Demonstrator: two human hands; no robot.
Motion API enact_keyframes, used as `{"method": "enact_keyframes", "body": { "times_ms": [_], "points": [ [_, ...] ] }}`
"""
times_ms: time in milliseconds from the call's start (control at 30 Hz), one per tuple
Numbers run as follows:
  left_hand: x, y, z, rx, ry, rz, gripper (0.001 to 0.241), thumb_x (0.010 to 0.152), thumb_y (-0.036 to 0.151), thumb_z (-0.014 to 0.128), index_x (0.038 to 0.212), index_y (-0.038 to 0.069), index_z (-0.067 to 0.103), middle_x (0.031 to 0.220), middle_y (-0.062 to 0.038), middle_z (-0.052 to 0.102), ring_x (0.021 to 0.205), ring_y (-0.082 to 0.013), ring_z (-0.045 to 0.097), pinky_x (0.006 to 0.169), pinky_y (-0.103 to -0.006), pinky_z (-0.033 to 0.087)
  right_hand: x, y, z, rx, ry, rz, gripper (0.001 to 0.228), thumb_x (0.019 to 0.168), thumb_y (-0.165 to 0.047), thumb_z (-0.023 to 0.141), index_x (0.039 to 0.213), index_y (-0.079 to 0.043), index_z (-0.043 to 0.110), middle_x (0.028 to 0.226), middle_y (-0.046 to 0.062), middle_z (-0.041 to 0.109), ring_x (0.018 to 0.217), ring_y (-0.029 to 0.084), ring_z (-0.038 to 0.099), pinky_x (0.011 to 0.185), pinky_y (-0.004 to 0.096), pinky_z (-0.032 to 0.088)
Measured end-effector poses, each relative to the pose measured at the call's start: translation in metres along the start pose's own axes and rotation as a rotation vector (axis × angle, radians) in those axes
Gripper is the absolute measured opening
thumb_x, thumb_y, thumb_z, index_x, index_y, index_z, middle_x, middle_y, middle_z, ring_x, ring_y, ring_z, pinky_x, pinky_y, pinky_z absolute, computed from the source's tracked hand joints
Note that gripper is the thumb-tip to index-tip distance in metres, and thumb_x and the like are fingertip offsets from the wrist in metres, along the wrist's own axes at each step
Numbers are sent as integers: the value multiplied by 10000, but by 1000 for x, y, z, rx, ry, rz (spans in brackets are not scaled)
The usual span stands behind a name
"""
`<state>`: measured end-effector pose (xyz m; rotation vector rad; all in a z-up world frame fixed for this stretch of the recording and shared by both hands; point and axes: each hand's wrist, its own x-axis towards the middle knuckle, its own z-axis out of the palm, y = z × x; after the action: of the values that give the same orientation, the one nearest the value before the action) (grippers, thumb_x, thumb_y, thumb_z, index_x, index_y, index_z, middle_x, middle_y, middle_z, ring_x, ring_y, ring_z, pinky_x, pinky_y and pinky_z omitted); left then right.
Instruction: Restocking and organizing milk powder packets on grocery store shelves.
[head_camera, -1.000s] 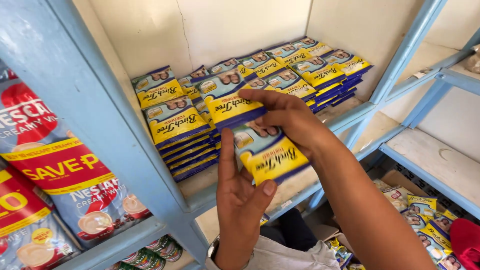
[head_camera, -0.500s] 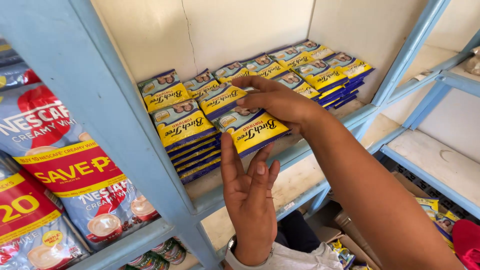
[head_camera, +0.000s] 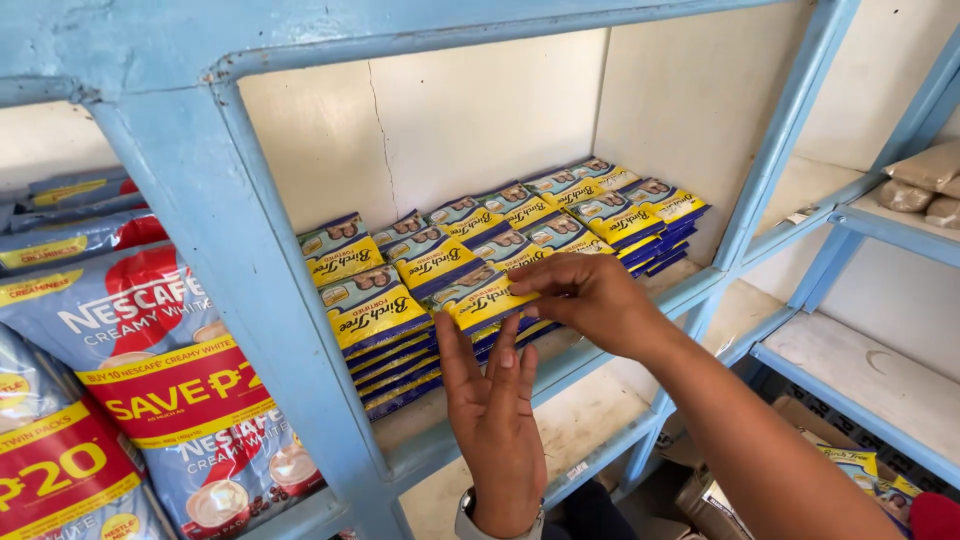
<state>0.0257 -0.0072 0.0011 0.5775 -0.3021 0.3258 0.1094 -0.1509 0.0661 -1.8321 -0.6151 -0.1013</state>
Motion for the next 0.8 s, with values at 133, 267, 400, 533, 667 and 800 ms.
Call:
{"method": "enact_keyframes", "body": {
  "times_ms": [133,267,400,533,667,800],
  "points": [
    [3,-6,-6,-13,21,70,795,961,21,563,1640,164,174,1702,-81,220,1454,-299,437,1106,-434,414,10,4,18,-173,116,-198,251,805,62,743,1029,-39,795,1198,97,763,1019,176,771,834,287,649],
    [3,-10,-13,2,32,97,797,958,-6,557,1638,134,165,1722,-89,198,1505,-305,374,1125,-432,390,14,-2,33,-363,194,-326,217,799,29,777,994,-63,801,1127,90,783,977,195,783,799,286,645],
    [6,-11,-18,12,51,81,783,960,-9,547,1633,104,164,1727,-98,183,1518,-316,355,1130,-426,375,20,5,39,-523,264,-385,198,794,-18,795,979,-90,799,1102,66,783,1019,236,762,846,324,621],
    [8,-11,-18,6,34,78,777,968,-2,541,1634,98,155,1736,-83,159,1526,-314,344,1136,-417,357,29,17,40,-614,299,-501,192,753,-20,812,933,-87,802,1077,62,791,1205,311,683,995,399,553],
    [9,-10,-16,31,25,62,777,968,-1,534,1636,102,151,1740,-68,144,1529,-303,337,1141,-410,351,36,27,44,-561,308,-465,212,745,-10,808,943,-87,805,1072,65,790,1254,320,651,1051,401,522],
    [11,-9,-16,55,18,57,783,963,-14,530,1635,107,146,1739,-69,140,1527,-298,345,1146,-410,349,37,25,47,-502,310,-464,216,749,-6,801,952,-81,797,1065,77,789,1173,278,708,1132,397,471]
  ]
}}
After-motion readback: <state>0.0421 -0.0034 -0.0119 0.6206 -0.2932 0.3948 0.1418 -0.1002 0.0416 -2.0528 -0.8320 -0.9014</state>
